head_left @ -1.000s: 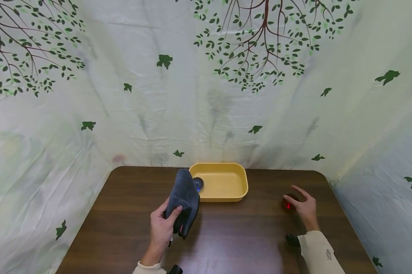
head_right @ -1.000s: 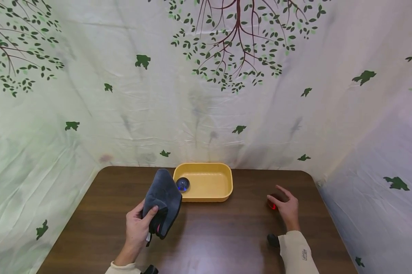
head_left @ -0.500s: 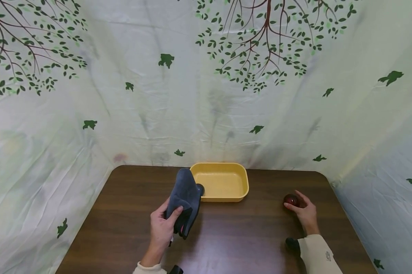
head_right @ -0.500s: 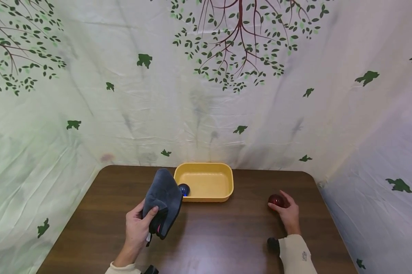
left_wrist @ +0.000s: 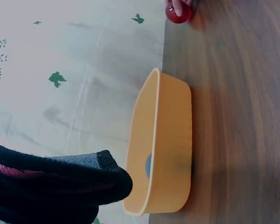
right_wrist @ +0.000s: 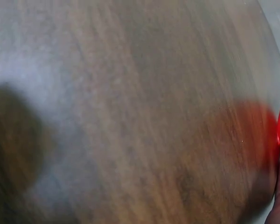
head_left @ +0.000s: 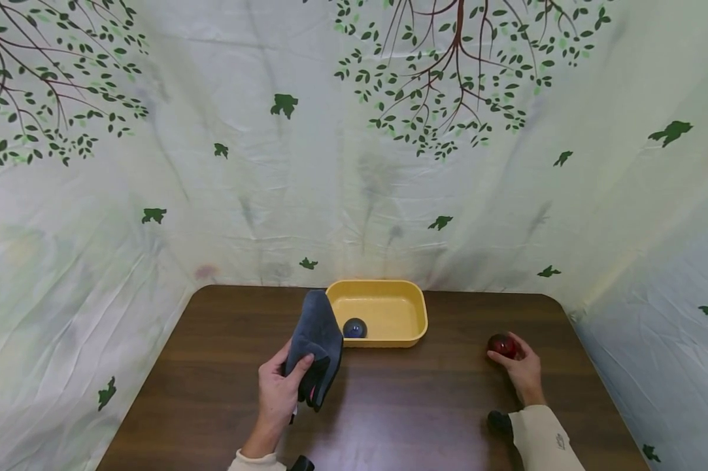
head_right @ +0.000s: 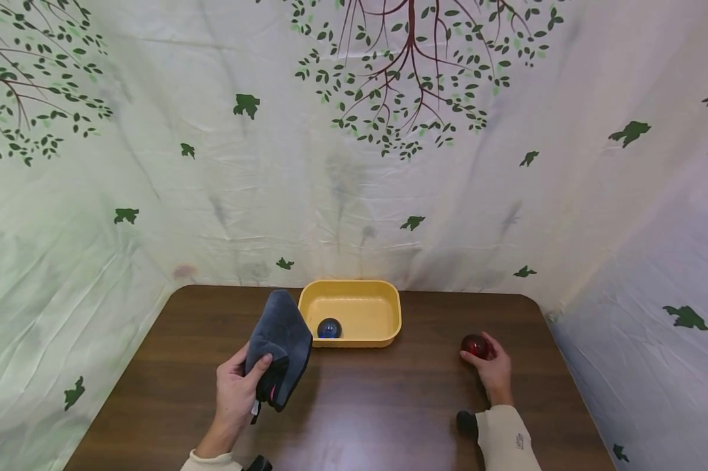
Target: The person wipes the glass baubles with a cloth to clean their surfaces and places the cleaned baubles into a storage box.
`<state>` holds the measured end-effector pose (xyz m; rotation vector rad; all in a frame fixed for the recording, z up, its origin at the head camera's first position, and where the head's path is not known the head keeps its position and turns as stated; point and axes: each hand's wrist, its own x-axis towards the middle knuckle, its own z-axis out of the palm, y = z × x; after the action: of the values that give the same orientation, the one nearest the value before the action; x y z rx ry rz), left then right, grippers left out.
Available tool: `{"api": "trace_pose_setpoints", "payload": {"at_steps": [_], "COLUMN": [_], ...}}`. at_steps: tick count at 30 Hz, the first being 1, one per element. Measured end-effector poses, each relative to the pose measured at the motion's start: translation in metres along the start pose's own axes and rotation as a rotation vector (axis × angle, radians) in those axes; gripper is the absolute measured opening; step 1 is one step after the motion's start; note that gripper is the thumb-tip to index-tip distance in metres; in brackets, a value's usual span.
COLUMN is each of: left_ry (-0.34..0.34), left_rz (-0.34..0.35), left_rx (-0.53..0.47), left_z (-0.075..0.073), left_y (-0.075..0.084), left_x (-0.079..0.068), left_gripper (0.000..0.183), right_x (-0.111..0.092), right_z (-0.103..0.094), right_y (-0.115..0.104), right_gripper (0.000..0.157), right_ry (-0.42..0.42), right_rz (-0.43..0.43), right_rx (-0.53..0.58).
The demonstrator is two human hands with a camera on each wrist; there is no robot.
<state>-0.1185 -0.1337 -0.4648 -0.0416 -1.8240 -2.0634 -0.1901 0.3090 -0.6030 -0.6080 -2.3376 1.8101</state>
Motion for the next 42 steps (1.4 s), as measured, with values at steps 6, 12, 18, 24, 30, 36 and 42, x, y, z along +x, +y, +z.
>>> {"api": "trace_pose_setpoints", "payload": {"at_steps": [6, 12, 18, 24, 30, 36, 42], "left_ry": [-0.014, -0.010, -0.018, -0.032, -0.048, -0.058, -0.070], "left_rz": [-0.009, -0.005, -0.012, -0.036, -0.055, -0.057, -0.076], "left_rx": [-0.005, 0.004, 0.018, 0.012, 0.016, 0.038, 0.026], "left_z": [0.001, 0.002, 0.005, 0.008, 0.011, 0.012, 0.016], "left_y": [-0.002, -0.004, -0.007, -0.008, -0.007, -0.009, -0.014], "left_x": [-0.001, -0.001, 0.000, 0.001, 0.003, 0.007, 0.008], "left_gripper": [0.037, 0.036, 0.037, 0.038, 0.038, 0.038, 0.038], "right_x": [-0.006, -0.011, -0.017, -0.027, -0.036, -0.047, -0.065], "right_z": [-0.001, 0.000, 0.003, 0.011, 0.021, 0.039, 0.062], "right_y": [0.000, 0.001, -0.007, -0.031, -0.057, -0.079, -0.100], "right_gripper": [0.070, 0.071, 0.071, 0.068, 0.063, 0.057, 0.053], "right_ry": [0.028, 0.041, 0.089, 0.059, -0.005, -0.056, -0.137], "right_rz": [0.009, 0.046, 0.058, 0.047, -0.011, -0.105, -0.169], "right_rx": [0.043, 0.101, 0.133, 0.187, 0.204, 0.175, 0.207]}}
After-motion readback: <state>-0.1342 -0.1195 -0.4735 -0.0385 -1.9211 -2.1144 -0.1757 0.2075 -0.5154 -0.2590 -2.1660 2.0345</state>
